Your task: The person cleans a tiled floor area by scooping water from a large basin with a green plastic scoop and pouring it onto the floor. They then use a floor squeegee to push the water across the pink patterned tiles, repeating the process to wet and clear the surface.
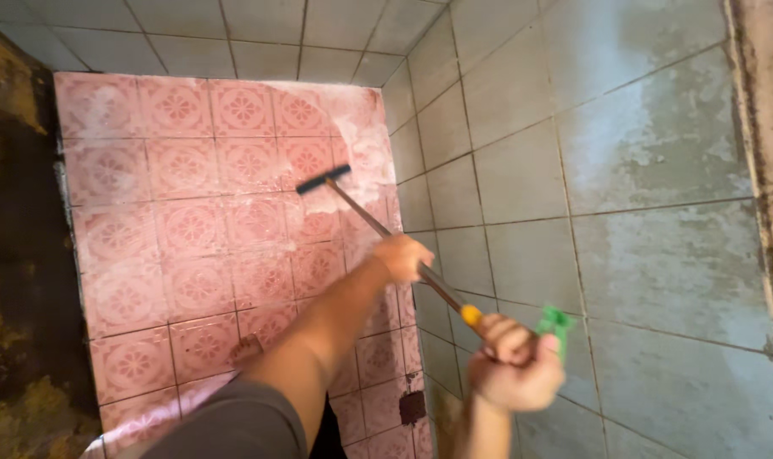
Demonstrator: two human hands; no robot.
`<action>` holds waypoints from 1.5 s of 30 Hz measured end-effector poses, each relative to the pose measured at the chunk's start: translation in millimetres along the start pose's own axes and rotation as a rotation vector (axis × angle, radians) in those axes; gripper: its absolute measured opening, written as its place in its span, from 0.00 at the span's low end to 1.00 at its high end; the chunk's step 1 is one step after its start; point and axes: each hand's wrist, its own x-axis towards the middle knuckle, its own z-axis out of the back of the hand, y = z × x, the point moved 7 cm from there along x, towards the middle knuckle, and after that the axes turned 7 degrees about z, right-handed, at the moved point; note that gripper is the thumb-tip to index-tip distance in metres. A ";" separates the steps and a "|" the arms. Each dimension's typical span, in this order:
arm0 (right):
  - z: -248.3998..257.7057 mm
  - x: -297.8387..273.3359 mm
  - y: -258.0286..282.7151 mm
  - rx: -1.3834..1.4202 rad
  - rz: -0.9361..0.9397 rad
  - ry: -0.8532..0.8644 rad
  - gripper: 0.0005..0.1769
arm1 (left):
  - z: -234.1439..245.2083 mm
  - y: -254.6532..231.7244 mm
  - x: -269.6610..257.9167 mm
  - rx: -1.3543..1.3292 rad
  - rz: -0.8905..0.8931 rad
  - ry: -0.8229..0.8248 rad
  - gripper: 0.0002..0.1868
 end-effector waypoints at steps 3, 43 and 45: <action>-14.1 -2.9 -58.6 -0.047 0.144 -0.106 0.22 | 37.8 54.5 24.2 0.182 0.132 0.011 0.10; 20.5 84.0 -17.8 -0.220 0.113 0.372 0.27 | -12.5 -52.6 82.3 0.029 0.008 -0.210 0.17; 30.3 95.7 -67.6 -0.726 0.189 0.293 0.26 | 5.4 -17.8 104.2 0.080 0.026 -0.378 0.08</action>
